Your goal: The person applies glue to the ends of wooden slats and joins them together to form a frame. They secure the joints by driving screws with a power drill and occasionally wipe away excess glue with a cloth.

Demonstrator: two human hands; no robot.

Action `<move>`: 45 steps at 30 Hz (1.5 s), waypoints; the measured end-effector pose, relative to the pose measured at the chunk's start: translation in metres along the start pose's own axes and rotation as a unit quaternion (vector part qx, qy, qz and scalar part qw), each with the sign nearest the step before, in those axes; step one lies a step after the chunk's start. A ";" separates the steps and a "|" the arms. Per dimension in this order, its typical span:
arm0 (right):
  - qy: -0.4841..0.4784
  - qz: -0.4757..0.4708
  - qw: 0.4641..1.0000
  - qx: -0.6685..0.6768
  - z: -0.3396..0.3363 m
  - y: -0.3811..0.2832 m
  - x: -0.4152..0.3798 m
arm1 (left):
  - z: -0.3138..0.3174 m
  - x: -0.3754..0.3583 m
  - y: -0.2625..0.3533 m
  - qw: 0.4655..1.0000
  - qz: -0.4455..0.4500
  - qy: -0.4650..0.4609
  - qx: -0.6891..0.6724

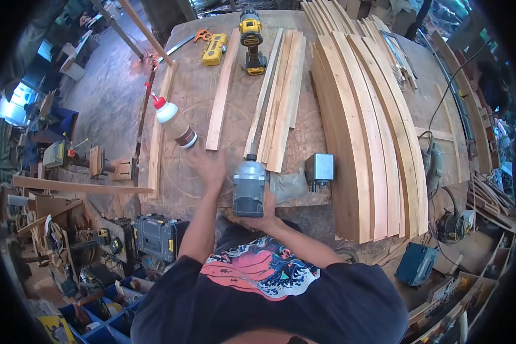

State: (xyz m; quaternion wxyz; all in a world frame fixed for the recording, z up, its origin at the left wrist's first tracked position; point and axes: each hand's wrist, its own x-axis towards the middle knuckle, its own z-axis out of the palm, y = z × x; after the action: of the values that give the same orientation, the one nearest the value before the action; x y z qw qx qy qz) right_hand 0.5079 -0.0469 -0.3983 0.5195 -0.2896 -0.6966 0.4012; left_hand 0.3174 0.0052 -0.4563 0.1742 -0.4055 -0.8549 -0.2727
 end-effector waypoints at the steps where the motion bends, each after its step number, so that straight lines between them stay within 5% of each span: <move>1: -0.003 0.001 1.000 0.003 -0.002 -0.002 0.001 | -0.001 0.003 0.001 1.000 -0.003 0.000 0.004; 3: 0.024 -0.040 0.999 -0.001 -0.002 -0.003 0.007 | 0.003 0.028 0.003 0.981 0.002 -0.185 -0.053; 7: -0.005 0.011 1.000 0.017 -0.003 -0.003 -0.002 | -0.004 0.033 -0.009 0.974 0.015 -0.211 -0.085; 10: -0.036 0.108 0.987 0.116 -0.003 0.021 -0.013 | -0.029 0.029 -0.036 0.975 0.026 -0.206 -0.081; 12: -0.083 0.029 0.994 -0.067 -0.007 0.023 -0.017 | -0.037 0.049 -0.043 0.974 0.036 -0.206 -0.084; 16: -0.030 0.139 0.990 -0.006 0.015 0.058 -0.039 | 0.005 0.165 -0.059 0.984 -0.140 -0.055 -0.096; 17: -0.040 0.087 0.989 -0.113 0.008 0.030 -0.023 | 0.020 0.189 -0.060 0.983 -0.141 -0.051 -0.103; 19: -0.052 0.033 0.972 -0.228 0.005 0.010 -0.013 | 0.037 0.209 -0.057 0.949 -0.217 -0.228 -0.022; 23: -0.008 -0.081 0.958 -0.274 0.002 0.014 -0.014 | 0.023 0.198 -0.051 0.915 -0.233 -0.320 -0.075; 25: 0.007 -0.157 0.939 -0.307 0.008 0.030 -0.021 | 0.002 0.164 -0.055 0.945 -0.161 -0.133 -0.252; 28: -0.001 -0.014 0.991 -0.136 0.019 0.053 -0.029 | -0.029 0.104 -0.071 0.906 -0.085 -0.061 -0.409; 29: 0.044 0.178 0.975 0.125 0.023 0.063 -0.034 | -0.073 0.082 -0.053 0.906 -0.081 -0.054 -0.411; 31: 0.082 0.360 0.853 0.370 0.018 0.056 -0.044 | -0.117 0.045 -0.043 0.909 -0.093 -0.073 -0.400; 32: 0.042 0.221 0.957 0.181 0.009 0.037 -0.036 | -0.128 0.035 -0.043 0.911 -0.099 -0.088 -0.392; 33: 0.019 0.167 0.981 0.098 -0.001 0.022 -0.032 | -0.132 0.023 -0.044 0.912 -0.102 -0.088 -0.388; 37: 0.035 -0.010 0.985 -0.166 -0.032 -0.017 -0.035 | -0.124 -0.005 -0.055 0.895 -0.076 -0.039 -0.437; 39: 0.001 0.033 0.983 -0.179 -0.042 -0.023 -0.057 | -0.113 -0.006 -0.071 0.932 -0.080 -0.011 -0.355; 40: 0.005 0.048 0.982 -0.185 -0.045 -0.021 -0.066 | -0.111 0.001 -0.067 0.892 -0.130 0.016 -0.433; 43: 0.046 0.057 0.977 -0.200 -0.052 -0.019 -0.081 | -0.084 0.024 -0.092 0.904 -0.155 0.047 -0.396; 45: 0.045 0.082 0.974 -0.205 -0.067 -0.012 -0.092 | -0.071 0.034 -0.102 0.932 -0.119 0.075 -0.334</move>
State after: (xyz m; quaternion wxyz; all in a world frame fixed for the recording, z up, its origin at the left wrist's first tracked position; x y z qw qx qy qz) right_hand 0.5991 -0.1110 -0.4237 0.4448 -0.4640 -0.7141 0.2775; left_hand 0.2214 -0.0709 -0.4159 0.0591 -0.3143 -0.7409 -0.5907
